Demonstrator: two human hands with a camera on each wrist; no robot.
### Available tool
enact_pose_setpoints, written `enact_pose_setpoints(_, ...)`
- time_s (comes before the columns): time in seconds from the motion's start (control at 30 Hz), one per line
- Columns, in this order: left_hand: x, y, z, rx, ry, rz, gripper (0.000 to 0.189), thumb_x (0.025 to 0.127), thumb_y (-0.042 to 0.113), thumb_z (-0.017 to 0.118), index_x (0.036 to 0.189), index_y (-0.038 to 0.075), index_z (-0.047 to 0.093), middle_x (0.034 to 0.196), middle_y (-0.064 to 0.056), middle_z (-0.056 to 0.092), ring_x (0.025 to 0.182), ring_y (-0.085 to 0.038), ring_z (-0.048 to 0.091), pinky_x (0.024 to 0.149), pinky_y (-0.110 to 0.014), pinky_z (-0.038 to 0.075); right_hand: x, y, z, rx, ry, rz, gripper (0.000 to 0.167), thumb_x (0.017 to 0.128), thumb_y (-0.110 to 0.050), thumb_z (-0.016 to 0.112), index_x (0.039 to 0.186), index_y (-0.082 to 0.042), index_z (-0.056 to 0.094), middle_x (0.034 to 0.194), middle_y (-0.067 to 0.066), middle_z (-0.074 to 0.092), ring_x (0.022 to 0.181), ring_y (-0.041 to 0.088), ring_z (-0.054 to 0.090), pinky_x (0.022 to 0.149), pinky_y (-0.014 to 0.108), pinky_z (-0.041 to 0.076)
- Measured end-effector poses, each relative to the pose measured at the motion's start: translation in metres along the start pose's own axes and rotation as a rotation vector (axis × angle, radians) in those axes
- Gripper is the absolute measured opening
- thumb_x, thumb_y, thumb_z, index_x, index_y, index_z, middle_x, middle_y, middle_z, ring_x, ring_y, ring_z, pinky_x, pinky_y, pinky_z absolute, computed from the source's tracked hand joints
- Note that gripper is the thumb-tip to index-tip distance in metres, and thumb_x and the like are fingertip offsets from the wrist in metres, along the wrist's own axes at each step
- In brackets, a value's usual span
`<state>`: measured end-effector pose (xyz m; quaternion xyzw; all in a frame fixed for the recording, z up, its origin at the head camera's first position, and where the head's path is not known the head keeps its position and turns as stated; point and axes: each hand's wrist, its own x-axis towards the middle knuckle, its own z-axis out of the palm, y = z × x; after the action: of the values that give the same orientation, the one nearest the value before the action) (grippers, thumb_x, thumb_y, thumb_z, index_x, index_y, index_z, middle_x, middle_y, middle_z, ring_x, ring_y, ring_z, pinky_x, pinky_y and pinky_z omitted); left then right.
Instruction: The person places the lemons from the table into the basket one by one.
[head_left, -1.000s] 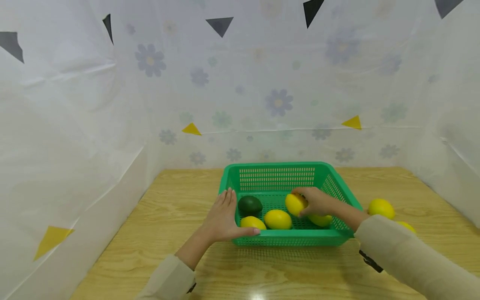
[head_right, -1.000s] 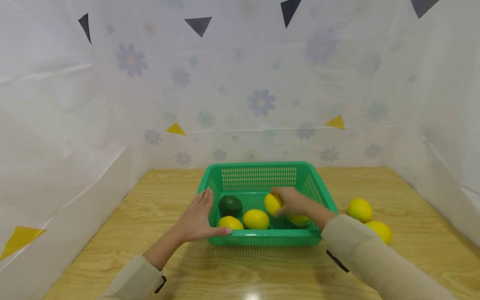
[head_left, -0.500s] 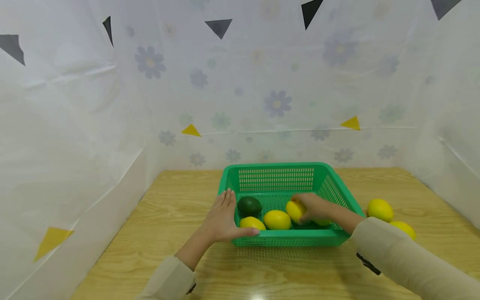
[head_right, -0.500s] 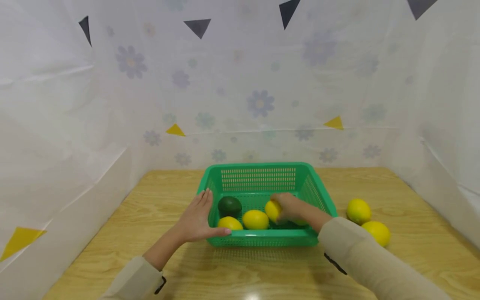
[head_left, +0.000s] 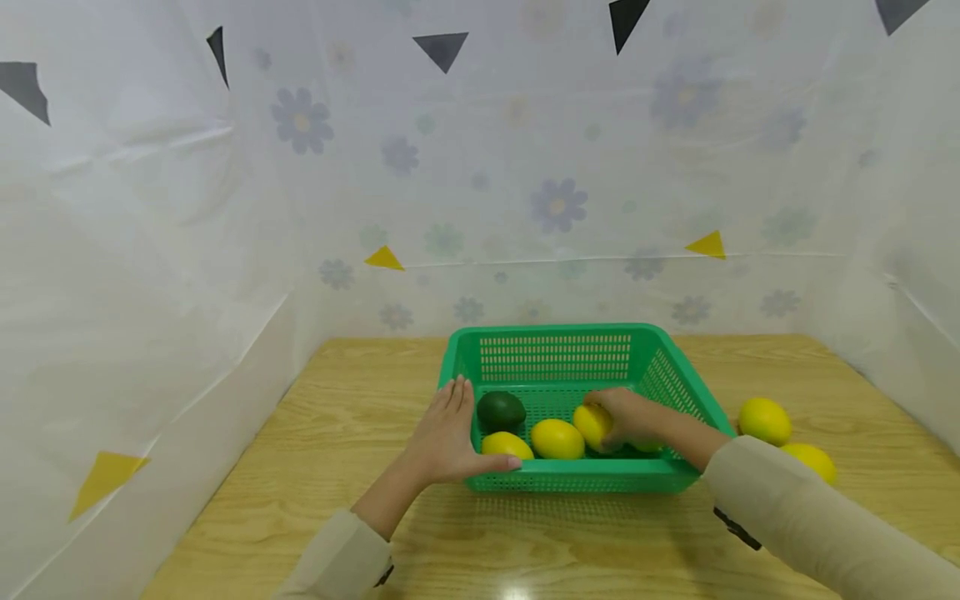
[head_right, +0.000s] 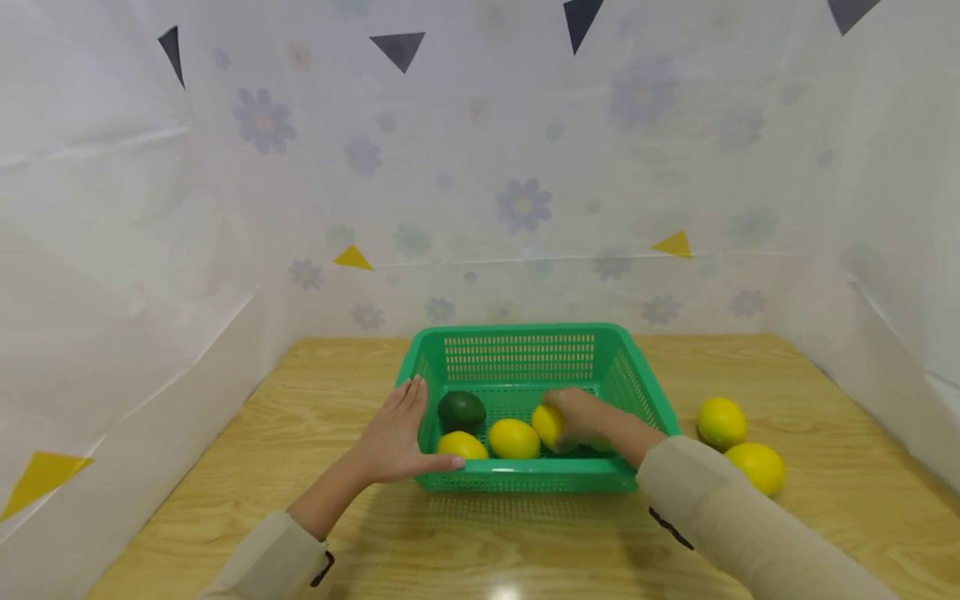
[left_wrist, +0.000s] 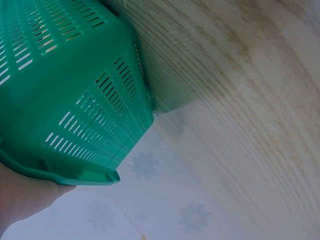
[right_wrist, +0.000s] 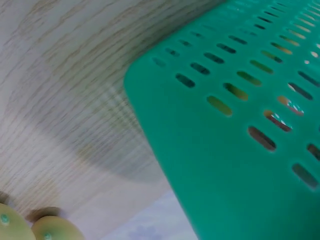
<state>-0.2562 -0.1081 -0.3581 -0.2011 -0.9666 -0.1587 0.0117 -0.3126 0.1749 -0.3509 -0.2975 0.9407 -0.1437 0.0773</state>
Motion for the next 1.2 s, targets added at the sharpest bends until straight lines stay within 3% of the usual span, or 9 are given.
enact_pose_setpoints(0.17, -0.001, 0.001, 0.000, -0.002, 0.007, 0.000, 0.128, 0.065, 0.092, 0.033, 0.148, -0.002, 0.006, 0.155, -0.019, 0.001, 0.145, -0.031, 0.003, 0.118, -0.046, 0.007, -0.004, 0.005, -0.006, -0.022, 0.048, -0.042, 0.056, 0.077, -0.013, 0.075, 0.124, 0.010, 0.051, 0.125, 0.027, 0.054, 0.116, 0.043, 0.050, 0.092, 0.050, 0.047)
enact_pose_setpoints(0.43, 0.000, 0.000, 0.001, 0.003, 0.001, 0.005, 0.129, 0.064, 0.093, 0.030, 0.148, -0.002, 0.006, 0.155, -0.019, 0.001, 0.145, -0.031, 0.003, 0.119, -0.045, 0.007, -0.011, 0.014, -0.012, -0.018, 0.186, -0.058, 0.049, 0.083, -0.011, 0.067, 0.124, 0.012, 0.051, 0.124, 0.029, 0.054, 0.115, 0.045, 0.050, 0.092, 0.053, 0.046)
enact_pose_setpoints(1.2, -0.002, 0.000, 0.000, 0.000, 0.010, 0.005, 0.129, 0.064, 0.093, 0.031, 0.147, -0.003, 0.006, 0.155, -0.020, 0.001, 0.145, -0.032, 0.003, 0.118, -0.046, 0.008, -0.025, 0.030, -0.021, -0.058, 0.391, -0.024, 0.048, 0.084, -0.014, 0.068, 0.122, 0.012, 0.052, 0.121, 0.031, 0.054, 0.113, 0.048, 0.049, 0.092, 0.058, 0.043)
